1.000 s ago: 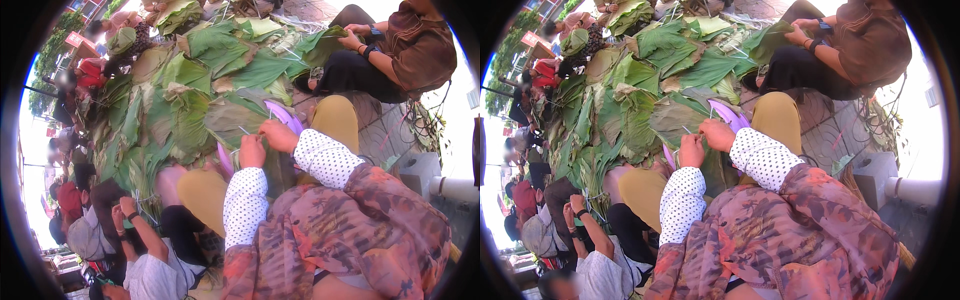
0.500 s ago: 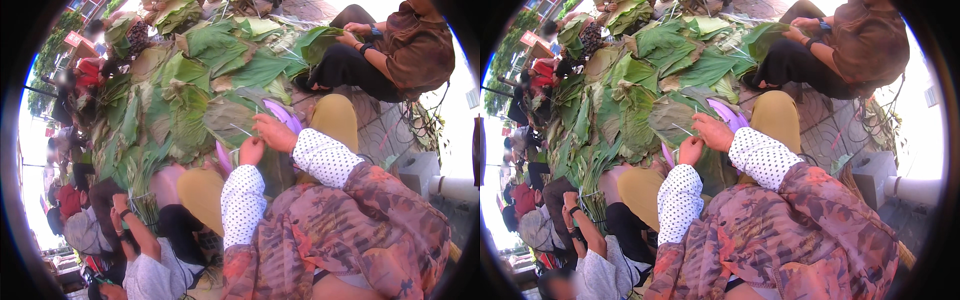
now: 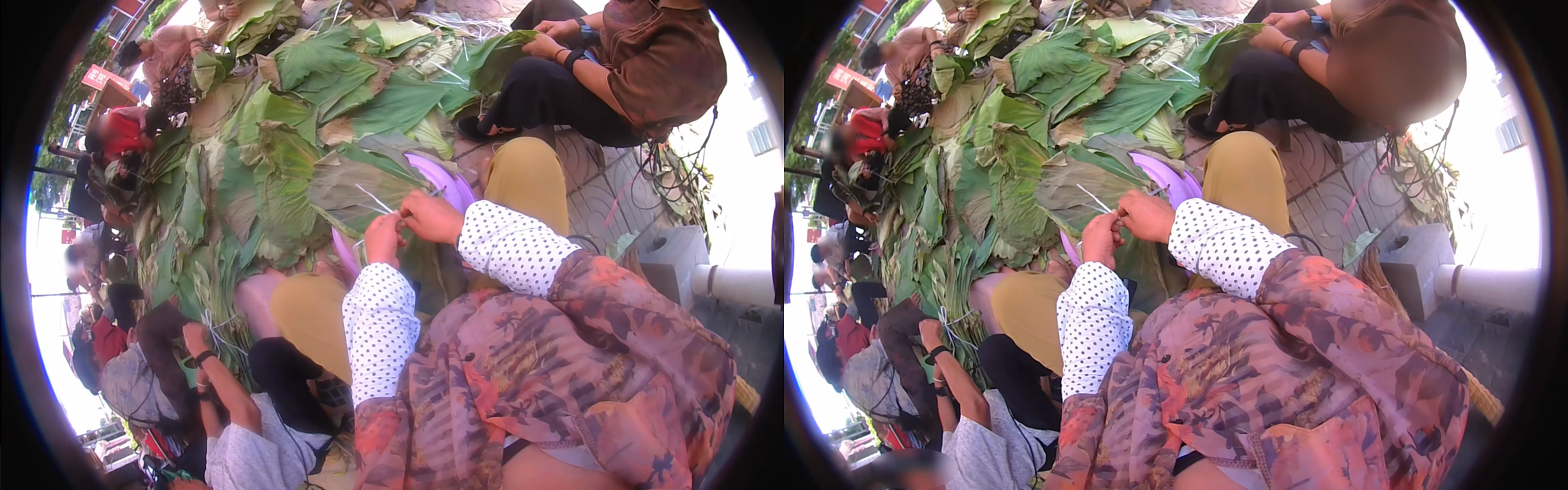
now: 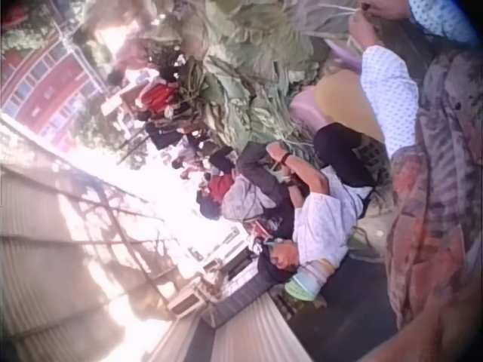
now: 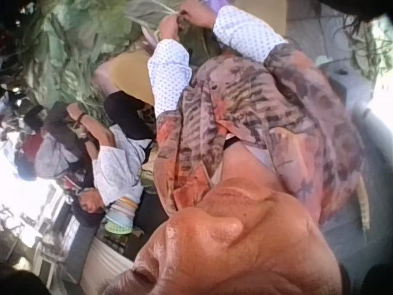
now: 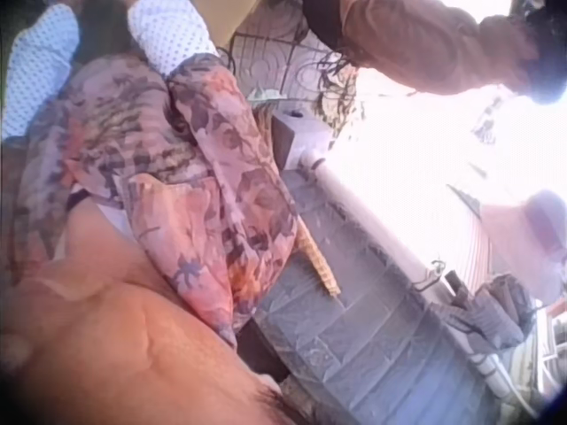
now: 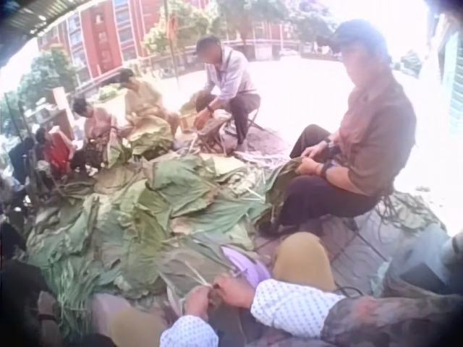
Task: The person gathers and bundles large green leaves with white string while sitting on the ground with a group of other people.
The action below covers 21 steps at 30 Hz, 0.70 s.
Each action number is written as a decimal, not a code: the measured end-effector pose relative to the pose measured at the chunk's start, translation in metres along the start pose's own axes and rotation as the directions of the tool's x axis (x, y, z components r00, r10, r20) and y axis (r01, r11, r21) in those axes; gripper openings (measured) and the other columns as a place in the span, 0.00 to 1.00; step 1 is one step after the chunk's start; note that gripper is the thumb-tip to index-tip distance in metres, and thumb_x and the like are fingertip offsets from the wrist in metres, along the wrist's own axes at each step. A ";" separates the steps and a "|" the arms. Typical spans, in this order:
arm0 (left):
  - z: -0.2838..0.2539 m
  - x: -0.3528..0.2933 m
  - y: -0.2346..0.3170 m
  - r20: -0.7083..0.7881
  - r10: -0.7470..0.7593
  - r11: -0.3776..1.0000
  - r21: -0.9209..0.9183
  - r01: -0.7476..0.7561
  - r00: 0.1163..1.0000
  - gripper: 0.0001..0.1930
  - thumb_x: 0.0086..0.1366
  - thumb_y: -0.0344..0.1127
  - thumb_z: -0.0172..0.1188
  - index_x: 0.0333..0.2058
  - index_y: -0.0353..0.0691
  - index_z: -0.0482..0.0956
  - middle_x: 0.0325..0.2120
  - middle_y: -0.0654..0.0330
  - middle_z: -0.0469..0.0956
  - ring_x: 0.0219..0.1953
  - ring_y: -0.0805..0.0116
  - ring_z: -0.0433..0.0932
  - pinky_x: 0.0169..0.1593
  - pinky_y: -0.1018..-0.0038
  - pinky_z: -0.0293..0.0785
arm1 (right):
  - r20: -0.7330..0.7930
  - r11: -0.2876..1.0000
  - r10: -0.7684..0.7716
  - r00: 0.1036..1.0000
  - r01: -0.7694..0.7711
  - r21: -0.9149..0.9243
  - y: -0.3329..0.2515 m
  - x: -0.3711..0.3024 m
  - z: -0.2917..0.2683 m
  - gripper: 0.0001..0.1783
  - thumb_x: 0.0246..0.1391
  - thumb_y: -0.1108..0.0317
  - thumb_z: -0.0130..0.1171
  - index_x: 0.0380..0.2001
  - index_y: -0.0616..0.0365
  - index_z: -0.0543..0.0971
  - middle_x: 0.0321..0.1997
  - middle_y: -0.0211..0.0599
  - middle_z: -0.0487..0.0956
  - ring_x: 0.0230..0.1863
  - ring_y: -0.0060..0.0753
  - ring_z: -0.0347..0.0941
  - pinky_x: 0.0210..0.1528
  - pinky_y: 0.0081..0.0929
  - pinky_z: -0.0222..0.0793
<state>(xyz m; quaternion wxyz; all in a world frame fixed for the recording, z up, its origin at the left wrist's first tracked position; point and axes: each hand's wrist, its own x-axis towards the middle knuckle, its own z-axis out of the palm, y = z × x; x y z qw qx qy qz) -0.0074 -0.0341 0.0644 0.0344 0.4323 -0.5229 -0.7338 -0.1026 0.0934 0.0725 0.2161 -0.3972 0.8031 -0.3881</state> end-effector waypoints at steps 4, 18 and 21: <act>0.002 0.001 0.001 -0.008 -0.001 1.000 -0.016 0.001 1.000 0.10 0.66 0.40 0.61 0.32 0.40 0.77 0.21 0.67 0.72 0.18 0.77 0.66 0.25 0.75 0.67 | -0.034 0.997 -0.040 0.999 0.038 -0.065 0.000 0.001 0.001 0.10 0.56 0.64 0.59 0.38 0.57 0.79 0.43 0.47 0.76 0.47 0.53 0.76 0.48 0.43 0.72; 0.003 0.015 -0.015 -0.103 0.132 0.989 0.085 -0.123 0.986 0.11 0.67 0.38 0.60 0.28 0.40 0.75 0.19 0.67 0.71 0.16 0.78 0.64 0.21 0.77 0.63 | 0.020 0.987 -0.026 0.999 0.029 -0.161 -0.006 -0.001 -0.002 0.12 0.53 0.63 0.55 0.33 0.62 0.79 0.41 0.50 0.78 0.42 0.57 0.78 0.44 0.49 0.75; 0.004 0.017 -0.019 -0.157 0.195 0.978 0.105 -0.180 0.968 0.11 0.65 0.35 0.61 0.26 0.35 0.78 0.19 0.63 0.75 0.17 0.77 0.67 0.21 0.75 0.62 | 0.035 0.986 -0.009 0.999 0.015 -0.169 -0.006 -0.001 -0.002 0.13 0.53 0.63 0.55 0.33 0.62 0.79 0.42 0.52 0.78 0.42 0.58 0.78 0.45 0.50 0.75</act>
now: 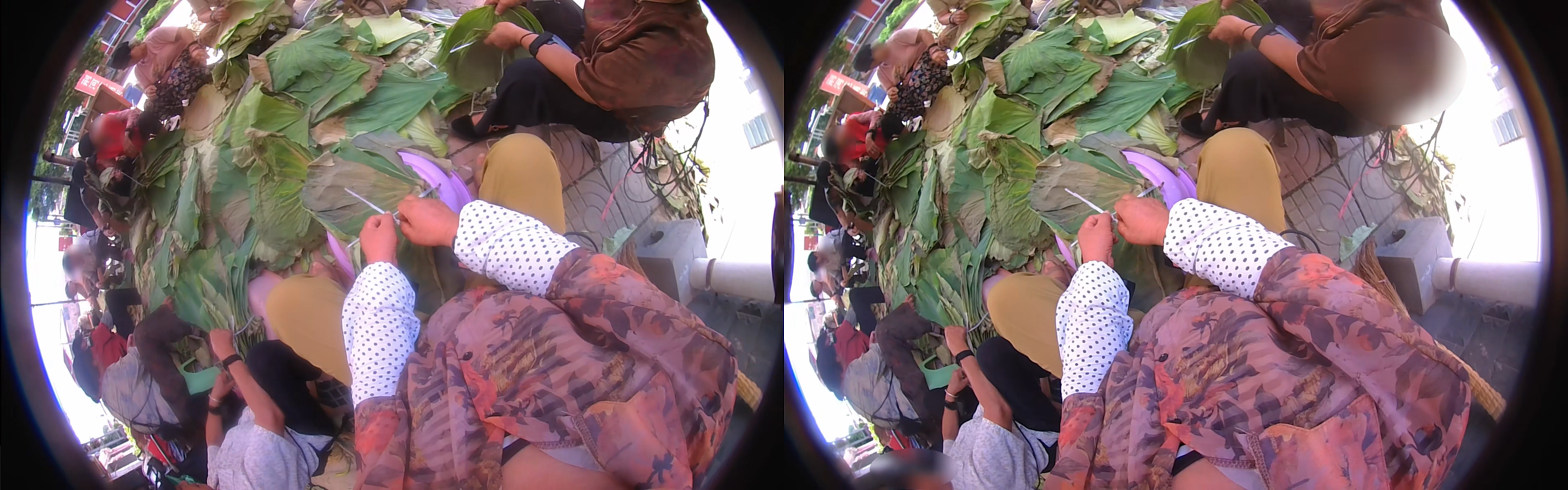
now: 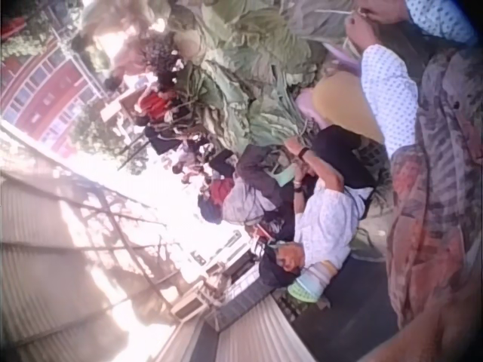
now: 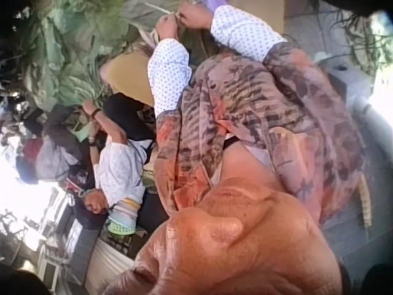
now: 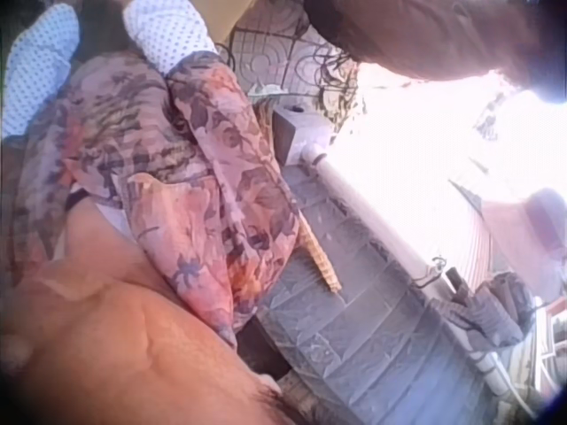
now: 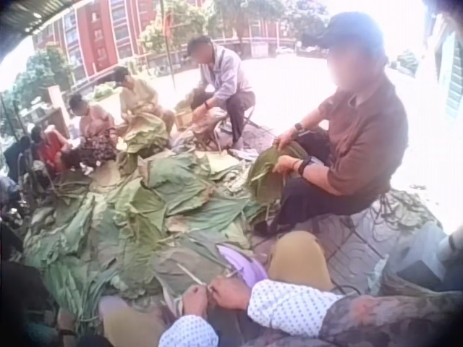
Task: The person gathers and bundles large green leaves with white string while sitting on the ground with a group of other people.
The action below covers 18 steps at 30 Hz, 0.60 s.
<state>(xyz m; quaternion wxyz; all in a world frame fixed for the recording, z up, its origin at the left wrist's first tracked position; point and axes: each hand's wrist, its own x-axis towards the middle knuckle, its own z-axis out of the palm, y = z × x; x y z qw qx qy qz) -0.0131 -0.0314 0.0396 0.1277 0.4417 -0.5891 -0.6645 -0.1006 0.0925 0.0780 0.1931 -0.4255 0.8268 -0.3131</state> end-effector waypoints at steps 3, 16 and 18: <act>0.006 0.000 0.001 -0.016 0.002 1.000 0.018 -0.002 1.000 0.10 0.63 0.34 0.62 0.27 0.33 0.79 0.21 0.62 0.77 0.20 0.75 0.69 0.25 0.74 0.66 | 0.010 1.000 0.022 1.000 -0.022 -0.003 0.005 -0.001 -0.002 0.13 0.52 0.63 0.54 0.33 0.63 0.79 0.42 0.53 0.78 0.43 0.59 0.78 0.46 0.51 0.74; -0.011 0.030 -0.031 -0.149 0.230 0.969 0.127 -0.212 0.962 0.08 0.63 0.34 0.63 0.33 0.34 0.79 0.23 0.63 0.77 0.18 0.77 0.68 0.22 0.76 0.66 | 0.061 0.999 0.017 0.998 -0.016 -0.031 0.000 -0.002 -0.003 0.14 0.51 0.64 0.54 0.34 0.64 0.79 0.43 0.54 0.79 0.45 0.59 0.78 0.47 0.51 0.74; -0.005 0.026 -0.027 -0.164 0.309 0.946 0.151 -0.285 0.937 0.08 0.64 0.34 0.64 0.33 0.34 0.79 0.24 0.63 0.77 0.21 0.77 0.68 0.25 0.75 0.66 | 0.070 0.998 0.024 0.997 -0.021 -0.052 0.004 -0.004 -0.006 0.14 0.51 0.64 0.54 0.35 0.64 0.79 0.43 0.54 0.79 0.45 0.58 0.78 0.48 0.51 0.74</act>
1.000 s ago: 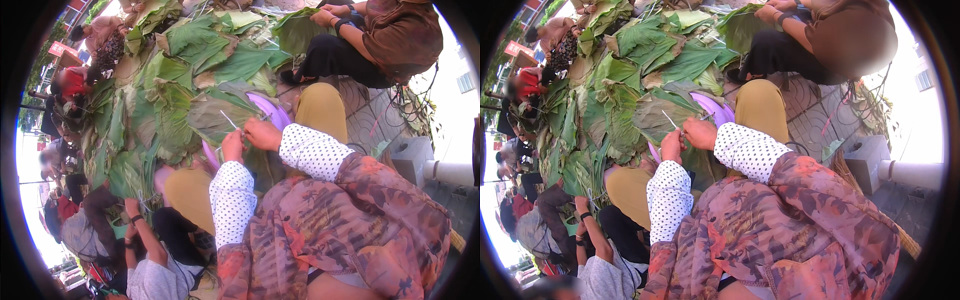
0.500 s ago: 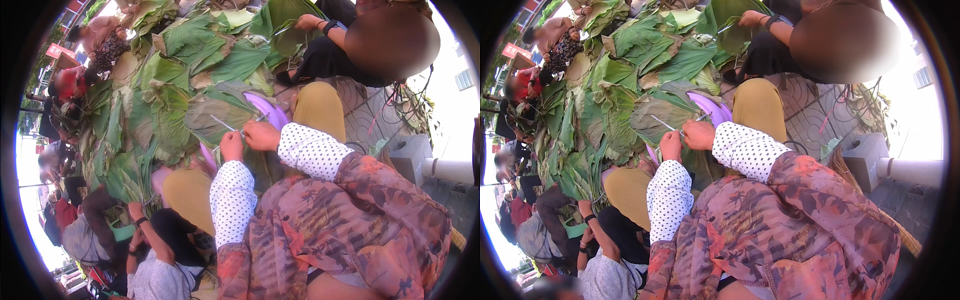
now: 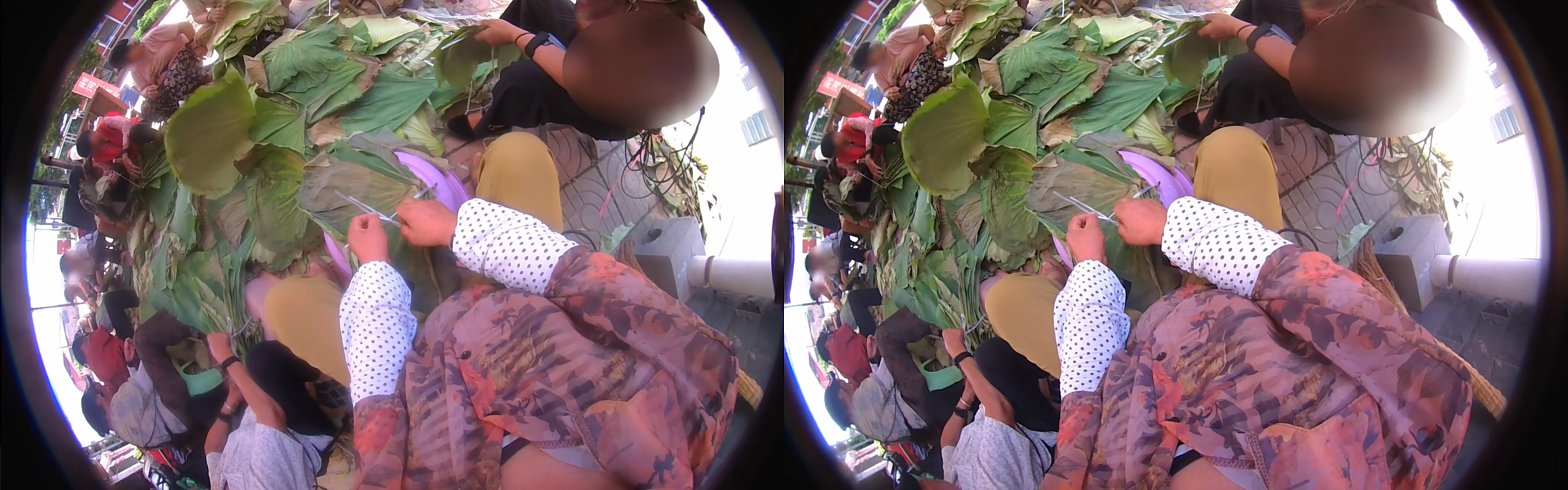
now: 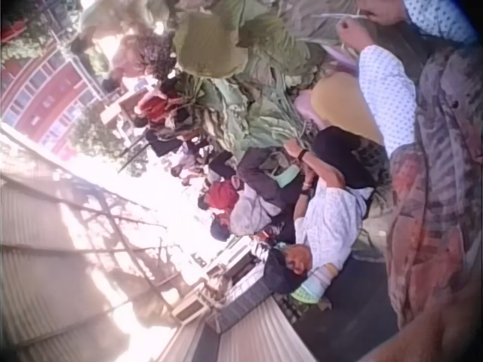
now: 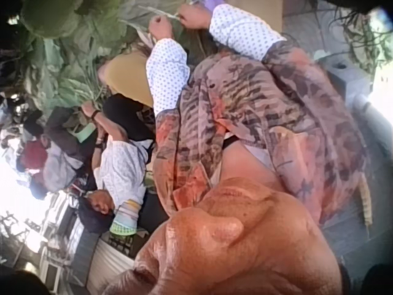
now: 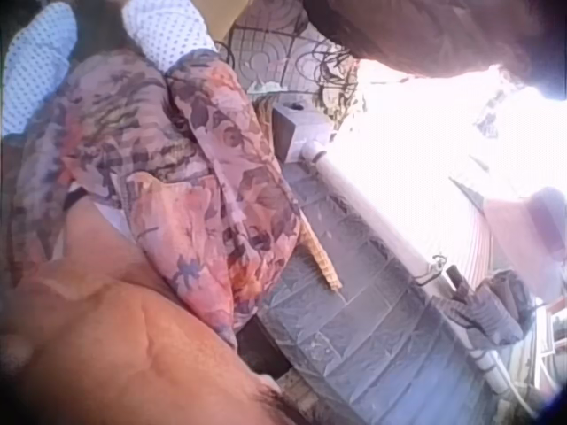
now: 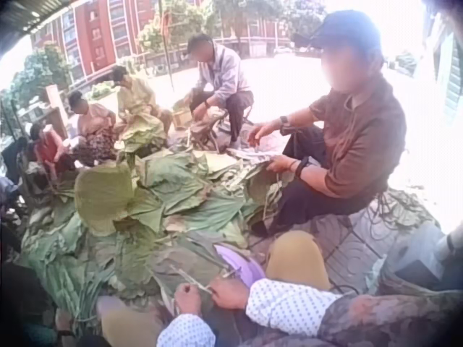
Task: The person gathers and bundles large green leaves with white string while sitting on the ground with a group of other people.
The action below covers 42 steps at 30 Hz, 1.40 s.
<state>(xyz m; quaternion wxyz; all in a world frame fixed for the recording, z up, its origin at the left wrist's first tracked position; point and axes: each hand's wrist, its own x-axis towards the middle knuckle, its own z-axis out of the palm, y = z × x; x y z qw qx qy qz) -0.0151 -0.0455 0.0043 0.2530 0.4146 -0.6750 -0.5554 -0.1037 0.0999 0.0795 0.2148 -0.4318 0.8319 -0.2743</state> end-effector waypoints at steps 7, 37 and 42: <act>-0.012 0.002 0.008 -0.056 -0.097 0.995 0.032 0.099 0.994 0.09 0.64 0.34 0.64 0.31 0.34 0.79 0.25 0.63 0.78 0.27 0.75 0.70 0.31 0.75 0.68 | 0.065 0.999 0.026 0.998 -0.023 -0.048 -0.002 0.000 0.003 0.16 0.51 0.63 0.54 0.37 0.65 0.79 0.44 0.55 0.80 0.46 0.58 0.79 0.48 0.52 0.74; -0.083 -0.029 0.016 0.208 0.372 0.294 0.898 -0.328 0.905 0.13 0.61 0.34 0.57 0.44 0.48 0.82 0.42 0.61 0.79 0.49 0.54 0.74 0.47 0.58 0.71 | -0.120 0.956 -0.181 0.976 0.146 -0.253 0.015 0.000 0.014 0.31 0.50 0.70 0.61 0.61 0.55 0.73 0.64 0.36 0.71 0.68 0.45 0.60 0.64 0.47 0.56; -0.073 -0.031 0.027 0.207 0.347 0.417 0.840 -0.348 0.915 0.16 0.53 0.42 0.71 0.40 0.46 0.82 0.47 0.60 0.74 0.53 0.53 0.68 0.55 0.56 0.65 | -0.143 0.951 -0.154 0.978 0.108 -0.290 0.024 0.000 0.011 0.31 0.48 0.72 0.59 0.60 0.55 0.74 0.62 0.34 0.74 0.66 0.44 0.61 0.61 0.49 0.57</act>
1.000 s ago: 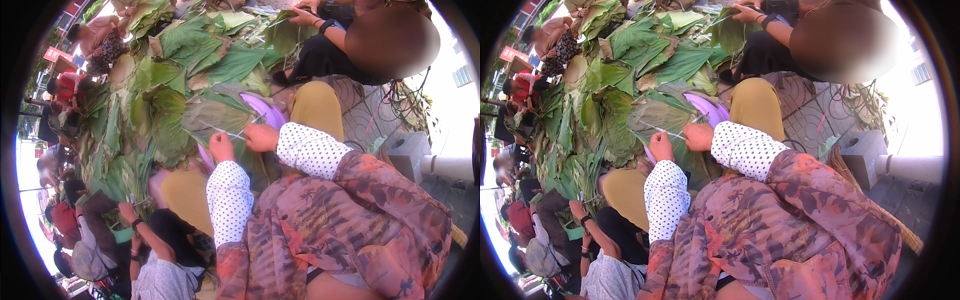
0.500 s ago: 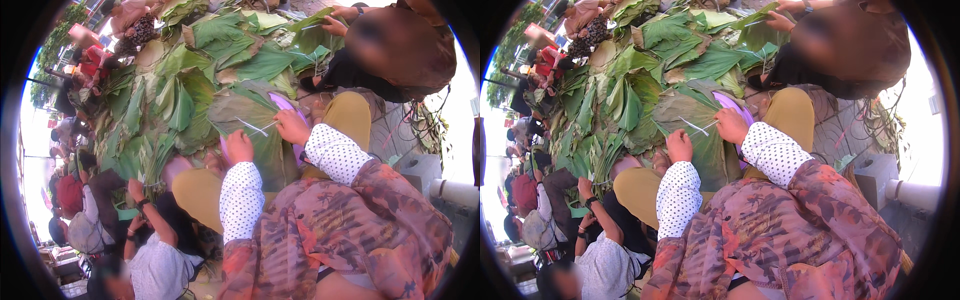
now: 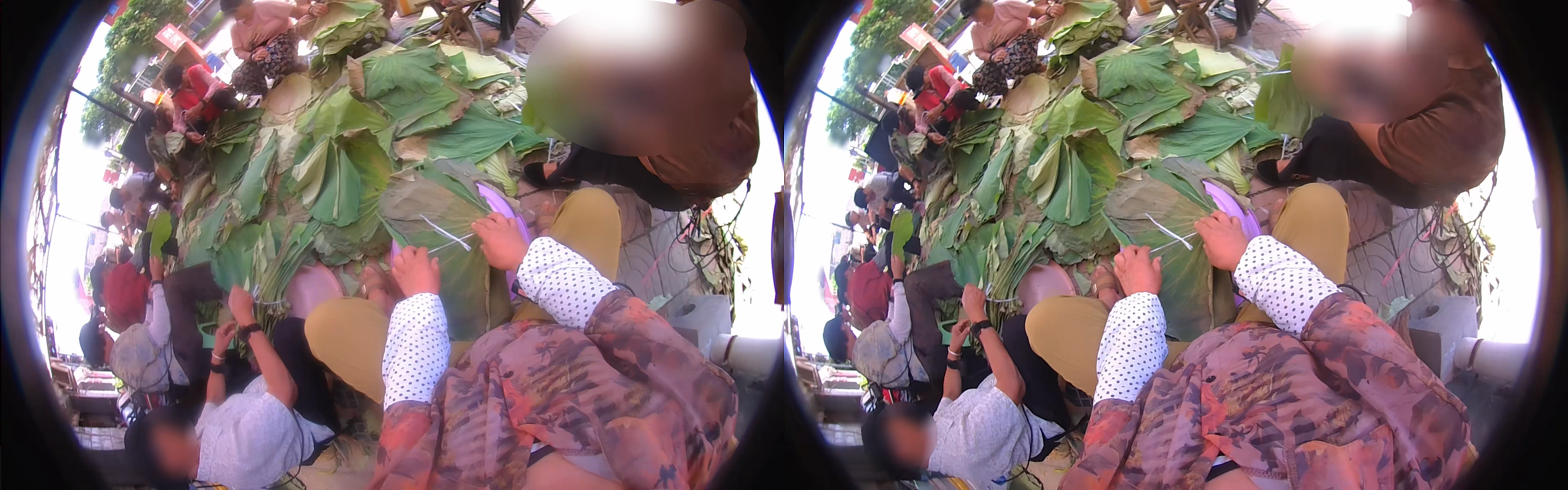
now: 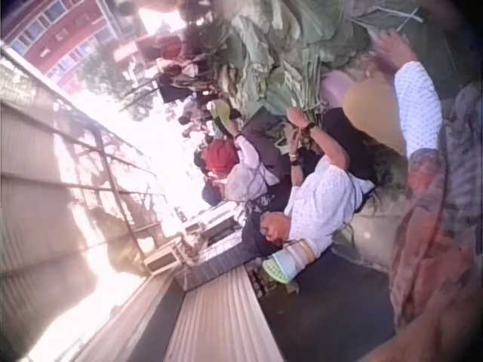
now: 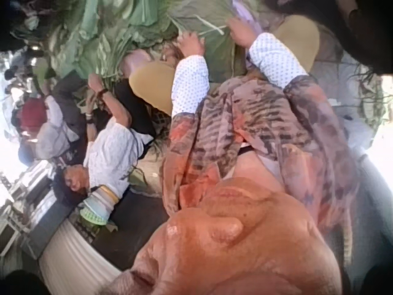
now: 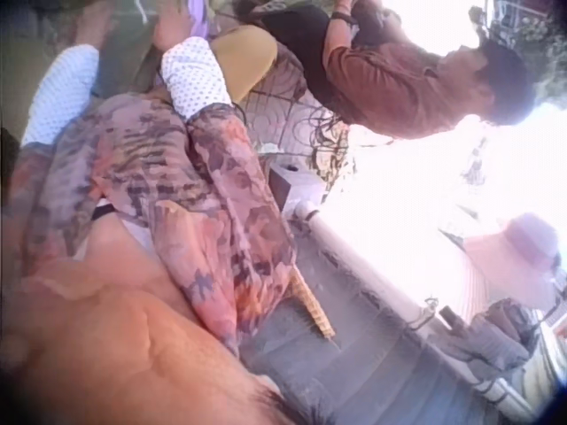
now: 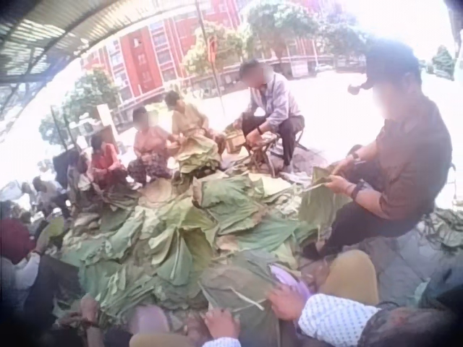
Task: The person gathers and bundles large green leaves with white string while sitting on the ground with a group of other people.
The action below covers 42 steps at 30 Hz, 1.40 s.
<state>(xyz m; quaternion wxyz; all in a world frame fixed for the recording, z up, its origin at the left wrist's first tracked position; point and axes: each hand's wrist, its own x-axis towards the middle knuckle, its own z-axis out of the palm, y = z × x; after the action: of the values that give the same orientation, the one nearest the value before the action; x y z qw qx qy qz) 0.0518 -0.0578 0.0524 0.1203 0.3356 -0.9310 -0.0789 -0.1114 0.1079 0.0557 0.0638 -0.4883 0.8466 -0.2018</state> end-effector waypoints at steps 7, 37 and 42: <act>-0.010 -0.005 -0.019 0.009 -0.190 0.982 0.019 0.190 0.982 0.11 0.56 0.33 0.66 0.40 0.48 0.84 0.48 0.56 0.72 0.53 0.52 0.68 0.55 0.57 0.67 | -0.011 0.999 -0.023 1.000 0.023 -0.027 -0.002 0.004 0.009 0.29 0.46 0.74 0.59 0.56 0.57 0.76 0.59 0.33 0.75 0.65 0.40 0.63 0.58 0.46 0.57; 0.027 -0.004 -0.061 0.027 -0.260 0.962 -0.079 0.262 0.965 0.24 0.57 0.44 0.66 0.51 0.42 0.81 0.53 0.48 0.76 0.57 0.46 0.73 0.64 0.54 0.63 | 0.043 0.998 0.016 0.999 -0.013 -0.069 -0.022 0.013 0.023 0.30 0.44 0.67 0.64 0.56 0.54 0.76 0.68 0.41 0.69 0.74 0.46 0.56 0.66 0.58 0.55; 0.031 0.001 -0.047 0.038 -0.029 0.999 0.017 0.028 0.999 0.23 0.58 0.44 0.65 0.51 0.39 0.81 0.50 0.50 0.79 0.56 0.49 0.73 0.60 0.54 0.64 | -0.030 0.989 -0.092 0.995 0.095 0.112 -0.068 -0.009 0.006 0.25 0.45 0.65 0.62 0.50 0.54 0.79 0.64 0.39 0.72 0.73 0.46 0.55 0.65 0.53 0.53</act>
<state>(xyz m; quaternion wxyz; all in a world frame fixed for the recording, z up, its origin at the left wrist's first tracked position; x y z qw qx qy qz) 0.0705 -0.0921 0.0126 0.0987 0.3483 -0.9288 -0.0791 -0.0505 0.0837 0.0772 0.0713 -0.5204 0.8108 -0.2581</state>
